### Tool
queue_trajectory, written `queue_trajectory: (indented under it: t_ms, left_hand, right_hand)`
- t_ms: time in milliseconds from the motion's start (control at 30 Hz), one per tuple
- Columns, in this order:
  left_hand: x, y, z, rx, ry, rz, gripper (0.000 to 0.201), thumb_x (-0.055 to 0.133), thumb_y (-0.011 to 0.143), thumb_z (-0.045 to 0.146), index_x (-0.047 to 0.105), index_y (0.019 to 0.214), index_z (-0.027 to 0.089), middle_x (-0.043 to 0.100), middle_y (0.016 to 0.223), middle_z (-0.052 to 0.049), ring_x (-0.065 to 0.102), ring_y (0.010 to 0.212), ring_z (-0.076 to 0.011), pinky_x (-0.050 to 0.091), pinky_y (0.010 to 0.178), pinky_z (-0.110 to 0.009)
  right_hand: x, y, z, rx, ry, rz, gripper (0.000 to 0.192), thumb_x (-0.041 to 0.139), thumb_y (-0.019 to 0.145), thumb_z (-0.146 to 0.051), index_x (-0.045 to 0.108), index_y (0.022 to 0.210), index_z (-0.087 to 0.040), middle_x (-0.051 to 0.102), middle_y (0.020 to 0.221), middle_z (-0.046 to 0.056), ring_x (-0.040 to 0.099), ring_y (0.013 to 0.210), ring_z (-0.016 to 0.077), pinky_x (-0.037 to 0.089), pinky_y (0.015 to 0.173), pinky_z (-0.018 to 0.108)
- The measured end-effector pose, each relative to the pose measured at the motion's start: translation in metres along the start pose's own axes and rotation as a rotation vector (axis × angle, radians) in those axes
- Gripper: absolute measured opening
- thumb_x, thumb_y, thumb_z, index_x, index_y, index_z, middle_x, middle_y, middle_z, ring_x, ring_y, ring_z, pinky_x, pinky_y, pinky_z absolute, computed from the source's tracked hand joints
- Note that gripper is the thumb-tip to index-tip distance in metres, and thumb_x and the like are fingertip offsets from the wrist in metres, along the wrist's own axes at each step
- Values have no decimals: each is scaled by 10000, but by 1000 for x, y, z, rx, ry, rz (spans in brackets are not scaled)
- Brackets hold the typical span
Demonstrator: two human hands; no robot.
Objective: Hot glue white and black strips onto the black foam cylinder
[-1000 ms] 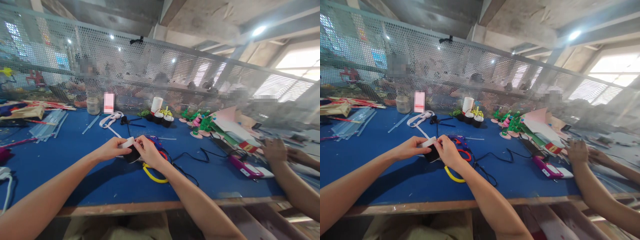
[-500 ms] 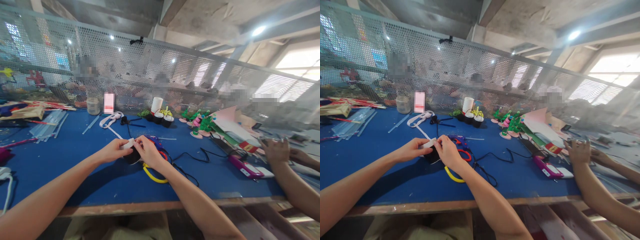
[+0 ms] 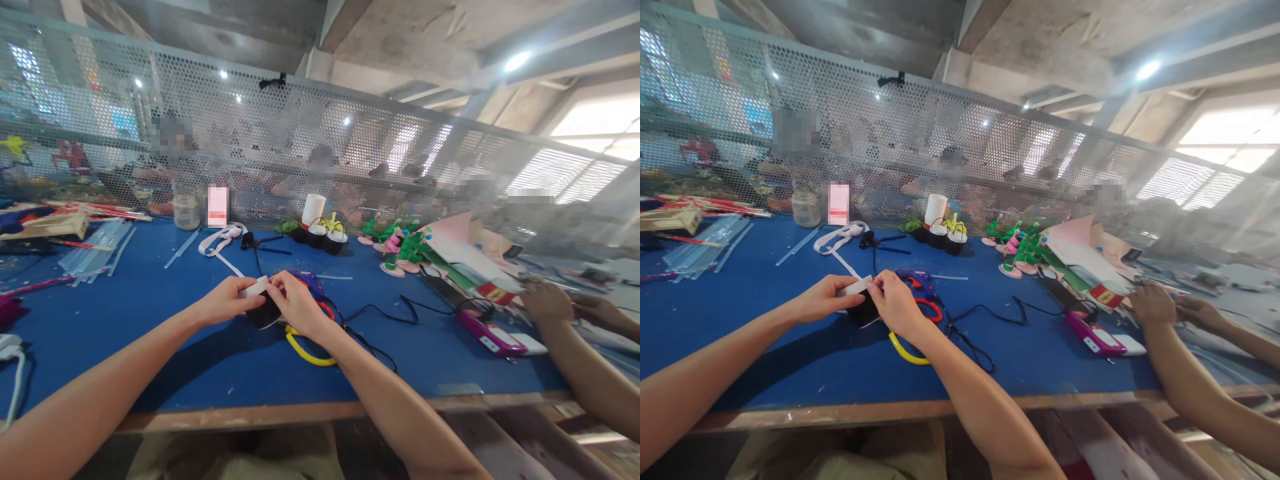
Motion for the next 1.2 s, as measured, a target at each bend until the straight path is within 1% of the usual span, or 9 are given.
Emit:
queue_trajectory:
  t_ms: [200,533,633,767,833,967,1033,1100,1200]
  left_hand:
    - [-1,0,1,-21,-7,1,343,522,674,375,573,845,83,505,636,23,449,576,-99,350,533,-200]
    - [2,0,-1,-2,-62,-15,317,493,704,384,567,818,98,494,620,25,428,566,-95,339,524,-201]
    - [1,-1,-1,1,-44,-22,307,498,702,377,572,806,97,503,617,23,434,568,-100,349,533,-207]
    - [-3,-1,-1,15,-28,-19,287,514,696,374,589,769,106,552,645,10,480,608,-121,387,590,-232]
    - [-5,-2,-1,3,-67,-21,285,521,692,378,593,768,113,574,659,4,499,623,-130,401,606,-241]
    - [-7,-4,1,-26,-165,-60,279,555,675,357,609,795,111,612,698,-9,527,649,-134,411,655,-254]
    - [-7,-6,3,-38,-220,-82,281,575,665,343,620,820,113,632,734,-17,541,673,-136,410,682,-257]
    - [-7,-8,5,-47,-271,-108,280,591,657,330,632,840,122,647,774,-23,550,698,-137,404,701,-253]
    - [-5,-11,7,-65,-319,-158,256,617,636,316,650,806,127,655,749,-17,544,677,-129,394,685,-237]
  right_hand:
    - [-1,0,-1,-15,-5,-22,112,408,791,-250,404,695,-193,517,712,7,452,603,114,379,590,243]
    - [1,1,0,-7,-55,7,102,425,786,-237,415,694,-194,495,659,-10,458,593,118,372,571,238]
    - [-4,2,-1,-5,-71,30,112,462,772,-245,430,680,-192,498,655,-12,465,601,117,369,573,232]
    - [-15,5,3,23,-97,56,186,532,739,-274,432,608,-188,480,587,-32,452,565,106,348,557,220]
    - [-18,6,6,33,-90,44,207,542,736,-295,440,594,-185,466,544,-46,433,522,95,335,531,214]
    - [-22,7,8,23,-52,-44,185,563,722,-324,491,632,-179,466,501,-62,415,465,84,324,479,204]
    - [-26,9,7,-22,-45,-72,118,577,712,-275,537,669,-173,521,565,-45,460,514,89,357,510,205]
    - [-31,11,6,-90,-65,-70,51,553,727,-205,581,702,-171,571,661,-15,511,608,101,394,586,217]
    - [-37,18,5,-155,-160,-18,126,502,758,-150,626,743,-166,595,781,32,543,752,124,413,697,244]
Point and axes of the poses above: each hand's wrist, its own y-axis towards the middle knuckle, its own x-axis out of the palm, z = x × y, the point moved 5 cm from there along y, towards the middle knuckle
